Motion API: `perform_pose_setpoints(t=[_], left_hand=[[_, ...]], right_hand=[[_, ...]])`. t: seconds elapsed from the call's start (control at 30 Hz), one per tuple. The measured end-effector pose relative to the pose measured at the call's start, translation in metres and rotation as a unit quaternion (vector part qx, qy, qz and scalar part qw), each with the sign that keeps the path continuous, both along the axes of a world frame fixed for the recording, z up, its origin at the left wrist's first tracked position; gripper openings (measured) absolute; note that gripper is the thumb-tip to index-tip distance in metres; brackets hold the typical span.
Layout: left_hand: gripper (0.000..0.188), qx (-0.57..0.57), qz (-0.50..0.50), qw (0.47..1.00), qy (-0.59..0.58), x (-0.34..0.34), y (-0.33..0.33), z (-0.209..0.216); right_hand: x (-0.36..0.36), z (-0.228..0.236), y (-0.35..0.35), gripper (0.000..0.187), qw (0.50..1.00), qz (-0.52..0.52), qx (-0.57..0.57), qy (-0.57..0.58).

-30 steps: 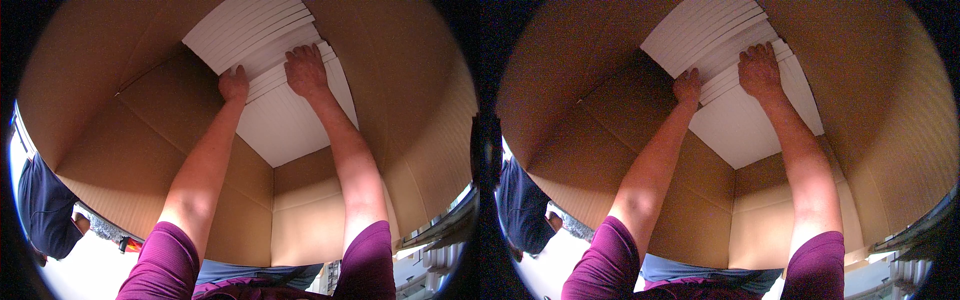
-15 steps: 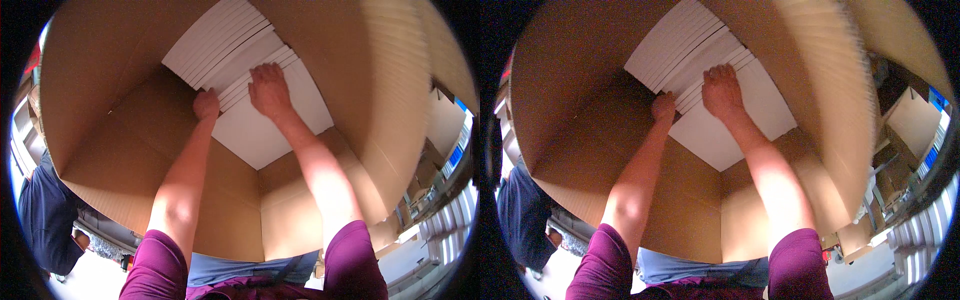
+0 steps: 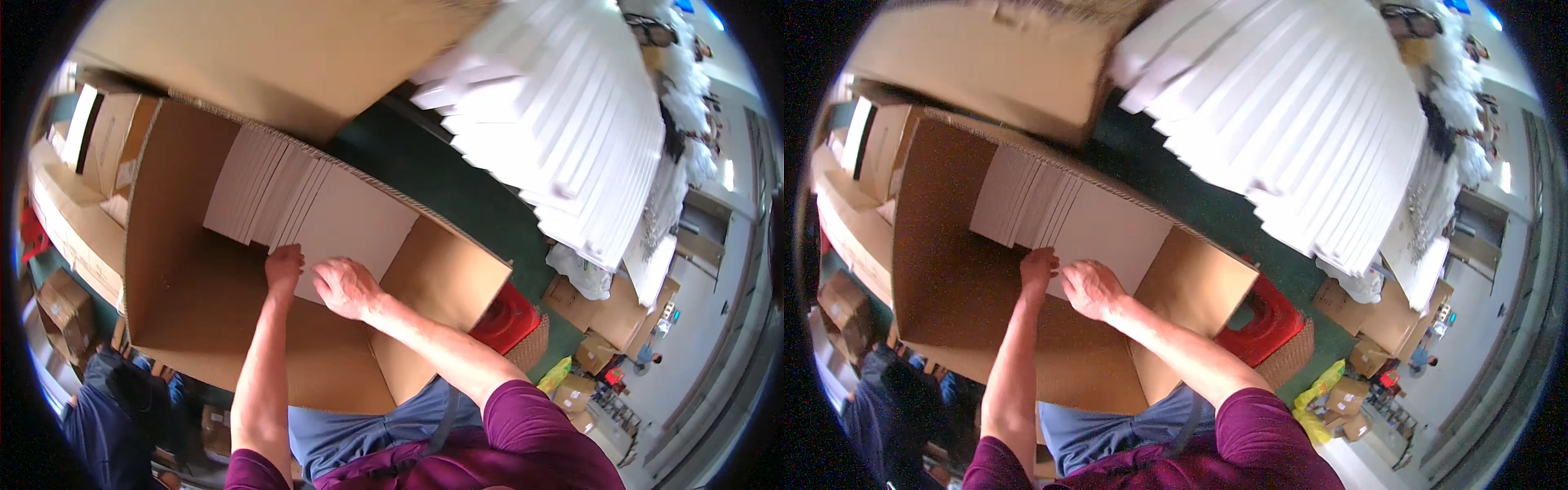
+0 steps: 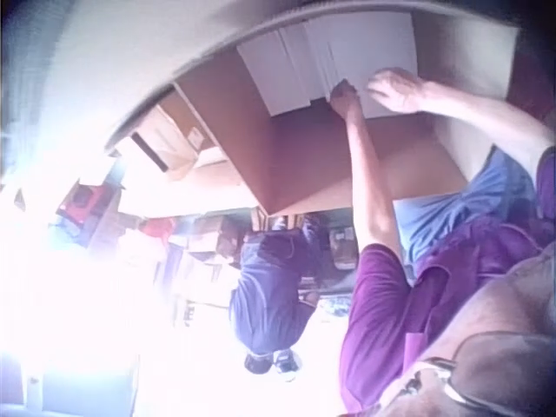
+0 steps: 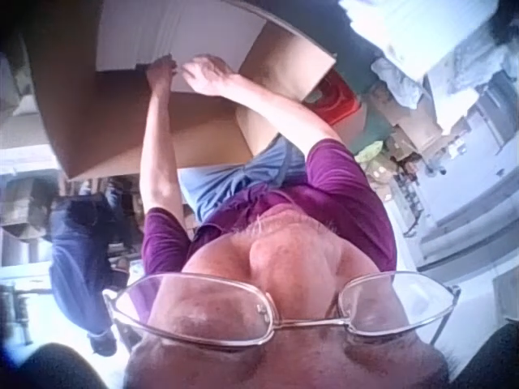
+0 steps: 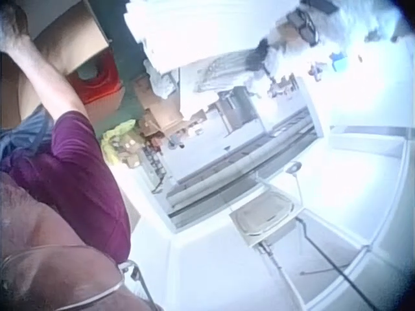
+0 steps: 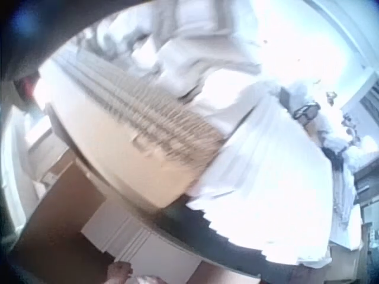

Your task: Packaging bottle brushes into individual boxes and then stacking those boxes into a larger shipping carton.

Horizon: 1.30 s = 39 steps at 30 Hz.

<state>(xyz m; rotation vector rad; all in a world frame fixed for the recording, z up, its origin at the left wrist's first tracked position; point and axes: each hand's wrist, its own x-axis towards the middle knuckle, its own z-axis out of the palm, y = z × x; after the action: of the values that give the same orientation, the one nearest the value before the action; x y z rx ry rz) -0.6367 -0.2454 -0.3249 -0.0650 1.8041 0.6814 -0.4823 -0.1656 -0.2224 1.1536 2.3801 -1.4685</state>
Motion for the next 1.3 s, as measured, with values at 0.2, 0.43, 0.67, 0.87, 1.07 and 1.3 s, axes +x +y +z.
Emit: perform_pose_setpoints(t=[0.2,0.43,0.67,0.87,1.07,1.3], left_hand=[[0.032,0.179,-0.12,0.976,-0.036,0.041,0.031,0.122],[0.032,0.26,-0.163,0.943,-0.126,0.095,0.075,0.242],[0.04,0.306,-0.192,0.912,-0.194,0.156,0.14,0.308],[0.061,0.291,-0.119,0.918,-0.243,0.189,0.168,0.314],[0.065,0.303,-0.075,0.923,-0.228,0.2,0.182,0.314],[0.055,0.278,0.03,0.934,-0.223,0.209,0.189,0.314]], right_hand=[[0.061,0.084,-0.009,0.016,0.988,-0.143,0.018,0.056],[0.167,0.182,0.001,0.009,0.919,-0.351,0.168,0.065],[0.248,0.229,0.054,0.016,0.765,-0.574,0.262,0.126],[0.283,0.22,0.09,0.049,0.732,-0.65,0.147,0.141],[0.27,0.228,0.102,0.051,0.774,-0.581,0.221,0.118],[0.251,0.236,0.118,0.05,0.791,-0.542,0.229,0.169]])
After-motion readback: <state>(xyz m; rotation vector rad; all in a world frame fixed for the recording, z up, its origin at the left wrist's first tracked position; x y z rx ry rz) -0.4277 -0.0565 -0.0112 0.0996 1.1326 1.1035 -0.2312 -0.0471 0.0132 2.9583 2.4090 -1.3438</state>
